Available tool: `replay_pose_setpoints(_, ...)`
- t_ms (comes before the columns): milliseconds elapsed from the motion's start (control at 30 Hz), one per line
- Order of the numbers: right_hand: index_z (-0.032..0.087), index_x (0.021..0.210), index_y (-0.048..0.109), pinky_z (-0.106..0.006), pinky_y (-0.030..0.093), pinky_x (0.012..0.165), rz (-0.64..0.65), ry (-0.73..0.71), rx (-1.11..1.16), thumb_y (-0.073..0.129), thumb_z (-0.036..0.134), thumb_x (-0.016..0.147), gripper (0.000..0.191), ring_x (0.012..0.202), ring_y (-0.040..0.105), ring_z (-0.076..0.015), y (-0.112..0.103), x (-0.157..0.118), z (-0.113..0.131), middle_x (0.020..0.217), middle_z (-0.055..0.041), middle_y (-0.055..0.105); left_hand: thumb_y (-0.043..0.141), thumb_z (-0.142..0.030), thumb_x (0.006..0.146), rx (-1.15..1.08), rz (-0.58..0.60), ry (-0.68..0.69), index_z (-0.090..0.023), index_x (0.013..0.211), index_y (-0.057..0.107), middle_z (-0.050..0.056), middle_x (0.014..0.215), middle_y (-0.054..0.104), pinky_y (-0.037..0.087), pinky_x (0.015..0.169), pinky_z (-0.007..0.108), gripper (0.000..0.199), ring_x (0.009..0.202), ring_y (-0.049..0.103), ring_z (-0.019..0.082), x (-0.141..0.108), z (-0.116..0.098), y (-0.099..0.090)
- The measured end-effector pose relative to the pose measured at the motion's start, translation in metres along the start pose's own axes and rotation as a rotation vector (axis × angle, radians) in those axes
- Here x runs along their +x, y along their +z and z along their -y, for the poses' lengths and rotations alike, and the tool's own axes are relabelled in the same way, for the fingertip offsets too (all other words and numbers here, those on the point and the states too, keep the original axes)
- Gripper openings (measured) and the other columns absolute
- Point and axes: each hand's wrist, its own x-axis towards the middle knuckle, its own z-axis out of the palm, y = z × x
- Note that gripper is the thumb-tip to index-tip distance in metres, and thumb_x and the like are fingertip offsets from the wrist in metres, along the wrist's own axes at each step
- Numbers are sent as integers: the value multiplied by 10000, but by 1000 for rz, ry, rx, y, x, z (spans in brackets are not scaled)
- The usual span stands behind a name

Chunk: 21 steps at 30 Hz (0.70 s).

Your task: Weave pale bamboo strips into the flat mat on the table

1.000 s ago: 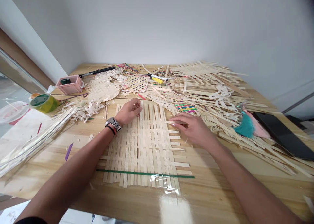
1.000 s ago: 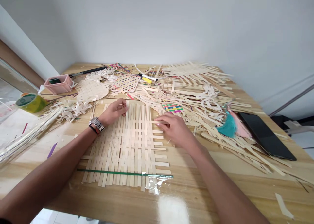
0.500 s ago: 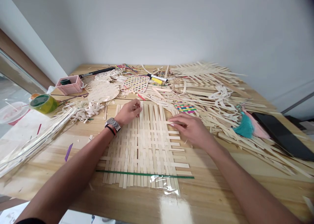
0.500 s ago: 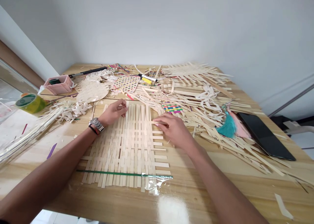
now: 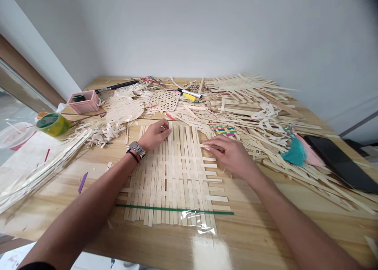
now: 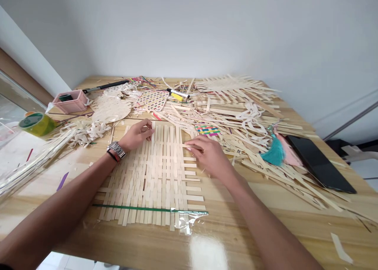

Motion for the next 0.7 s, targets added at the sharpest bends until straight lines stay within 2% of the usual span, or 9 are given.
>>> replay_pose_setpoints(333,273,1041,828,-433,602,834,29,-13,21,641,358,1001,208,926,752,-254,1,0,4,1016,-72,803,663,-286,899,-34,8,16,-216,882,514,-47,702,575,524,635,265,166,626,648,132,1,3,0)
replay_pose_setpoints(700,261,1035,818,-436,581,860,-43,9,-35,664,326,986,174,925,729,-259,6,0,0,1016,-76,786,651,-278,907,-20,4,12,-210,887,514,-48,693,573,512,628,264,154,607,636,130,1,4,0)
